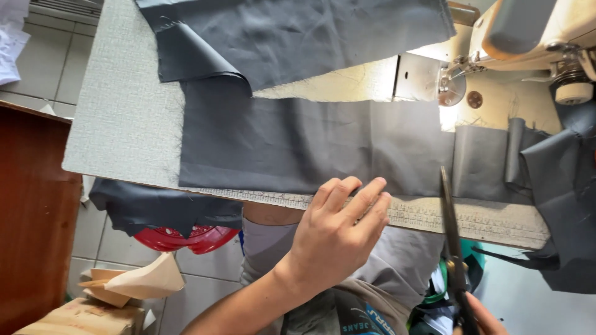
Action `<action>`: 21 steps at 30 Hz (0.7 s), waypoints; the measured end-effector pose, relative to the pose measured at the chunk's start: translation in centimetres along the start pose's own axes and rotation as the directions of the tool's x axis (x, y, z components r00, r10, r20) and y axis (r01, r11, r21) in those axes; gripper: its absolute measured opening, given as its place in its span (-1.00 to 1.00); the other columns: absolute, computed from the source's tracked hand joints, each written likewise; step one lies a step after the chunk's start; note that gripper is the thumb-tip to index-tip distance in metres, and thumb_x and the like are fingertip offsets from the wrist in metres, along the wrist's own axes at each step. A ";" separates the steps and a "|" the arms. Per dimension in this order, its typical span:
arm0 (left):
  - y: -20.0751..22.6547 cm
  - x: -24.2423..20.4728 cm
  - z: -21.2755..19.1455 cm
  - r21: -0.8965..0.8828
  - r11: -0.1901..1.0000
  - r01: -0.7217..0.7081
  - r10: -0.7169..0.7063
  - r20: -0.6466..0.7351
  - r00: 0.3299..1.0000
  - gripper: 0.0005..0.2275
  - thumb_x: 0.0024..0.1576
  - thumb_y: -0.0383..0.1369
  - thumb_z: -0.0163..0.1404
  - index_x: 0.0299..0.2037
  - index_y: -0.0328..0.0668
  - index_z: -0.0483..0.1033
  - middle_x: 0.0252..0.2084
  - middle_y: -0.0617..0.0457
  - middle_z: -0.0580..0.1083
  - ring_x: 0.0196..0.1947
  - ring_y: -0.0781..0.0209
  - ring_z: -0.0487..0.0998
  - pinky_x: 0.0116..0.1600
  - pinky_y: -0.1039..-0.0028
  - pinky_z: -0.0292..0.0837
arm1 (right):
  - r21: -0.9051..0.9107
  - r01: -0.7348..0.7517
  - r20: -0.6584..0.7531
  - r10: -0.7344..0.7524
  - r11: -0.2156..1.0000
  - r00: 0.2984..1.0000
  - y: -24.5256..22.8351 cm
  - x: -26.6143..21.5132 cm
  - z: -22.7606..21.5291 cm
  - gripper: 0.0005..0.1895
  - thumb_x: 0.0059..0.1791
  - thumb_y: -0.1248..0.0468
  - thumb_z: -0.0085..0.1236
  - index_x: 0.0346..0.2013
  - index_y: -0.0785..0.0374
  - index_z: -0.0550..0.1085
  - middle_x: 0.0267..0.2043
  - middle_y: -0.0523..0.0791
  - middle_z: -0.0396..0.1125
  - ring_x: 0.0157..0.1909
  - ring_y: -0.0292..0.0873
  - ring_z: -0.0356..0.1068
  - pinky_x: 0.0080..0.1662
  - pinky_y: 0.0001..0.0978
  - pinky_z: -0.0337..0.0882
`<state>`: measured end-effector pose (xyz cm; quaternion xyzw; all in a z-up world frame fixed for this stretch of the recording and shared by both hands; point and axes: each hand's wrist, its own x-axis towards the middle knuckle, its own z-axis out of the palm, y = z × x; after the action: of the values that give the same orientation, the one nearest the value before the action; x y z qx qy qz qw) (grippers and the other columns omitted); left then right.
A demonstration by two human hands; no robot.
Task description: Measuring and cutting dark grey fabric strips using scissors on a sewing table
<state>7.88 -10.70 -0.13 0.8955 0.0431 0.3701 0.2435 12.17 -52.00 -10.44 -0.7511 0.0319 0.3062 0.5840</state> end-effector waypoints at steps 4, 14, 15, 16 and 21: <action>-3.2 0.3 -4.6 0.048 0.993 0.113 -0.110 -0.046 0.993 -0.86 0.26 -0.47 0.00 -0.06 -0.30 0.60 0.05 -0.15 0.55 -0.04 -0.09 0.53 0.16 0.10 0.35 | -0.303 -0.081 -0.281 -0.008 0.949 0.960 -0.4 -0.1 2.4 -0.39 -0.10 0.47 0.05 0.28 0.45 0.49 -0.03 0.16 0.50 -0.04 0.03 0.44 -0.06 -0.27 0.35; -3.6 -1.6 -6.4 0.243 0.945 0.219 -0.213 -0.050 0.976 -0.91 0.25 -0.42 0.13 -0.10 -0.18 0.63 0.04 -0.05 0.53 -0.03 -0.09 0.49 0.18 0.10 0.36 | -0.023 -0.217 -0.324 0.198 0.976 0.925 10.0 -1.7 2.8 -0.38 -0.13 0.63 0.11 0.26 0.56 0.45 -0.20 0.39 0.45 -0.27 0.29 0.46 -0.08 -0.13 0.39; -3.0 -1.3 -5.4 0.106 0.987 0.123 -0.121 -0.033 0.992 -0.91 0.27 -0.41 0.06 -0.14 -0.23 0.61 -0.01 -0.08 0.53 -0.09 -0.09 0.50 0.12 0.08 0.40 | 0.004 -0.222 -0.328 0.211 0.975 0.921 9.2 -2.1 3.4 -0.38 -0.13 0.65 0.11 0.26 0.57 0.44 -0.22 0.42 0.45 -0.29 0.32 0.46 -0.09 -0.12 0.40; -2.4 -0.9 -4.2 -0.031 0.999 0.024 -0.025 -0.031 0.999 -0.87 0.30 -0.41 -0.01 -0.19 -0.27 0.59 -0.06 -0.11 0.53 -0.15 -0.09 0.51 0.05 0.07 0.45 | 0.029 -0.225 -0.328 0.222 0.974 0.918 8.2 -2.5 4.1 -0.38 -0.13 0.66 0.12 0.26 0.58 0.44 -0.24 0.44 0.45 -0.31 0.35 0.47 -0.09 -0.10 0.40; -1.5 0.8 -0.8 0.000 0.999 -0.054 0.054 -0.064 0.996 -0.88 0.25 -0.67 -0.01 -0.28 -0.29 0.50 -0.20 -0.05 0.45 -0.27 0.02 0.38 -0.13 0.25 0.39 | 0.006 -0.213 -0.194 0.210 0.977 0.958 -1.8 -1.9 11.9 -0.36 -0.12 0.62 0.06 0.29 0.45 0.38 -0.40 0.35 0.37 -0.47 0.04 0.37 -0.34 -0.44 0.18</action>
<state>8.05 -8.86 0.17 0.8838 0.0262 0.4050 0.2329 6.26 -41.33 -9.53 -0.7738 0.1662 0.2926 0.5367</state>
